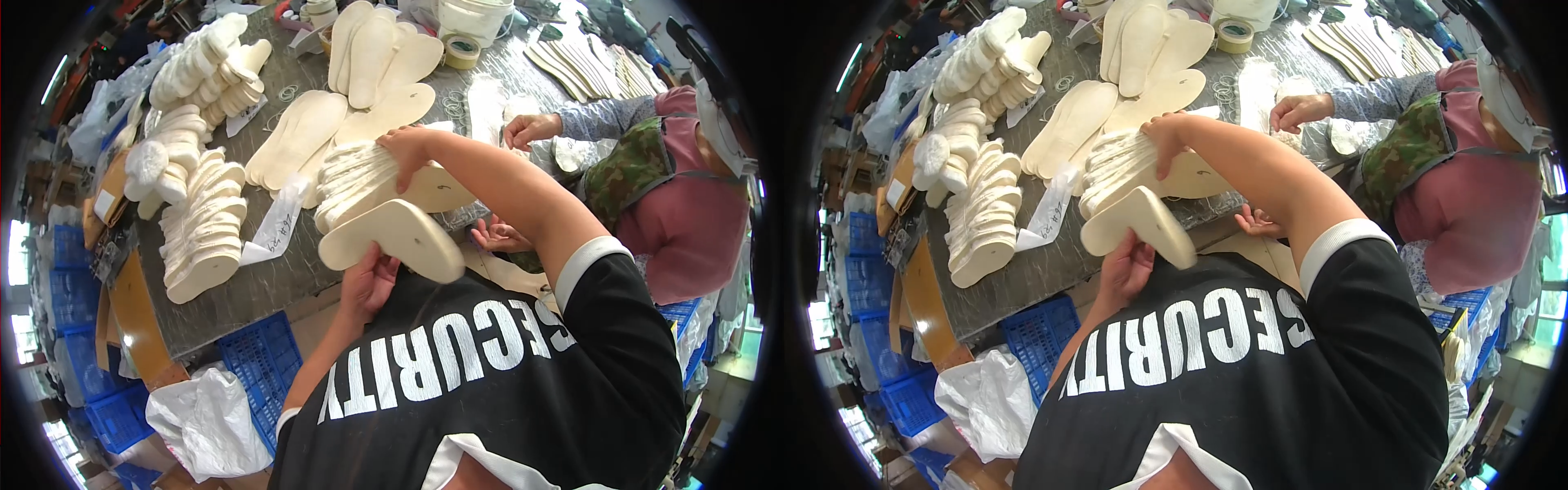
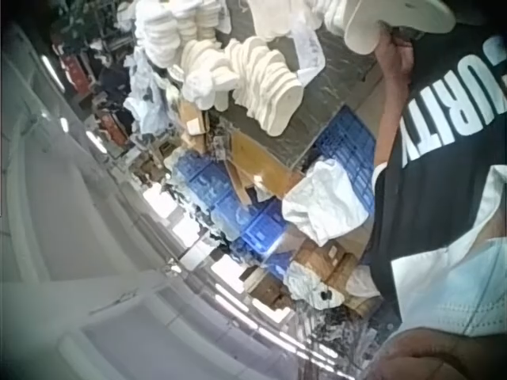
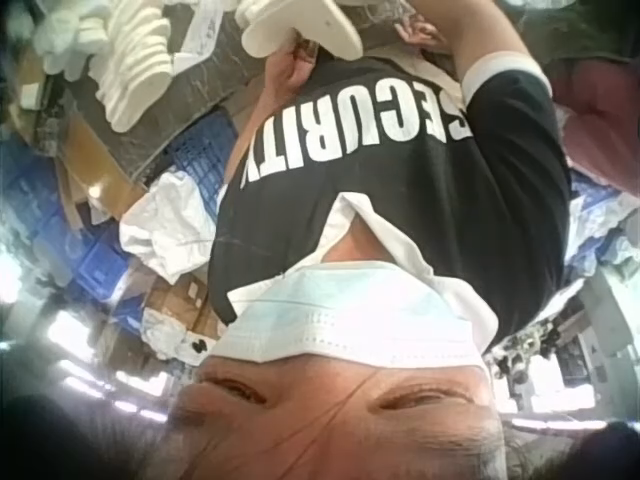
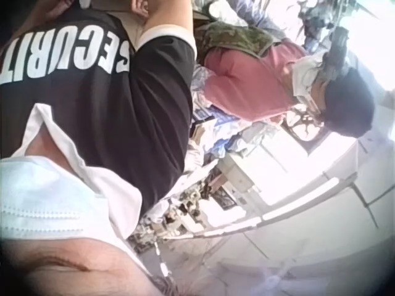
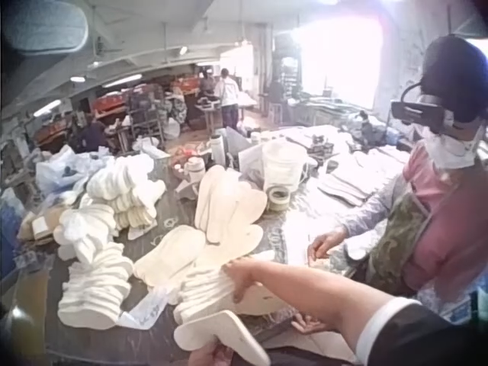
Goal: Sorting, counting, and preparing shoe insole components in a factory setting.
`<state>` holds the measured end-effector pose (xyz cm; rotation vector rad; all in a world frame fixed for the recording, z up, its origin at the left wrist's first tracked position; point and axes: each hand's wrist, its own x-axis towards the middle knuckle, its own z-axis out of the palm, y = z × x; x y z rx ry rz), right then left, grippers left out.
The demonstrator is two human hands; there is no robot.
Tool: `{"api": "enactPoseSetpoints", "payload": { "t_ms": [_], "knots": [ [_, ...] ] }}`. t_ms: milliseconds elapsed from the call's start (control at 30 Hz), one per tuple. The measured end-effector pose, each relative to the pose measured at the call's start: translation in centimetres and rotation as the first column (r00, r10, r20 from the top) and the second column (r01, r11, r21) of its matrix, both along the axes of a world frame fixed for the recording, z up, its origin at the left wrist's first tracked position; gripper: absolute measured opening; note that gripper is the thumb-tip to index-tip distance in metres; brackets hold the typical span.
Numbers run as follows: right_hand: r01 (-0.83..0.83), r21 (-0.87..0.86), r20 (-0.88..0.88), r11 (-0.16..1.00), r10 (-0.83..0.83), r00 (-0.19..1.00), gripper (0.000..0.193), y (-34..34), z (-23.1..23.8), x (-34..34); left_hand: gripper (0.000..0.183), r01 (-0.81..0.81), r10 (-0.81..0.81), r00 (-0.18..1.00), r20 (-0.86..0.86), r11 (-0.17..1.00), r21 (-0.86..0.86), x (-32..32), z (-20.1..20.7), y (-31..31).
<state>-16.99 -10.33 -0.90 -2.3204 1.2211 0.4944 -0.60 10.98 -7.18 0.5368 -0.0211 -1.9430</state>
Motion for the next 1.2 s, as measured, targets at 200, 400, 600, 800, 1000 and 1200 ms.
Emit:
{"api": "enactPoseSetpoints", "payload": {
  "t_ms": [200,400,600,800,1000,1200],
  "knots": [
    [0.006,-0.036,0.003,0.999,-0.006,1.0,0.105,0.2,-0.3,0.1,0.023,-0.122,0.114,0.99,0.085,0.988,0.091,-2.3,-1.4,-1.7],
    [0.009,-0.052,-0.011,0.999,-0.009,1.0,0.102,0.3,-0.3,0.3,0.024,-0.16,0.146,0.983,0.112,0.979,0.128,-2.3,-1.4,-2.1],
    [-0.029,-0.086,0.013,0.996,0.03,0.999,0.099,-0.2,-1.1,0.0,0.024,-0.169,0.154,0.981,0.118,0.977,0.127,-2.4,-1.3,-1.9],
    [-0.013,-0.088,0.016,0.996,0.014,1.0,0.102,0.3,-0.4,-0.1,0.022,-0.136,0.129,0.989,0.074,0.986,0.094,-2.5,-0.7,-1.3],
    [-0.002,-0.051,0.013,0.999,0.003,1.0,0.108,0.1,0.0,-0.3,0.023,-0.097,0.091,0.99,0.109,0.994,0.053,-2.7,0.7,-0.7],
    [0.008,-0.052,0.037,0.999,-0.006,0.999,0.114,0.5,0.4,0.0,0.022,-0.061,0.055,0.993,0.101,0.997,0.052,-2.5,0.6,-0.1]
  ]
}}
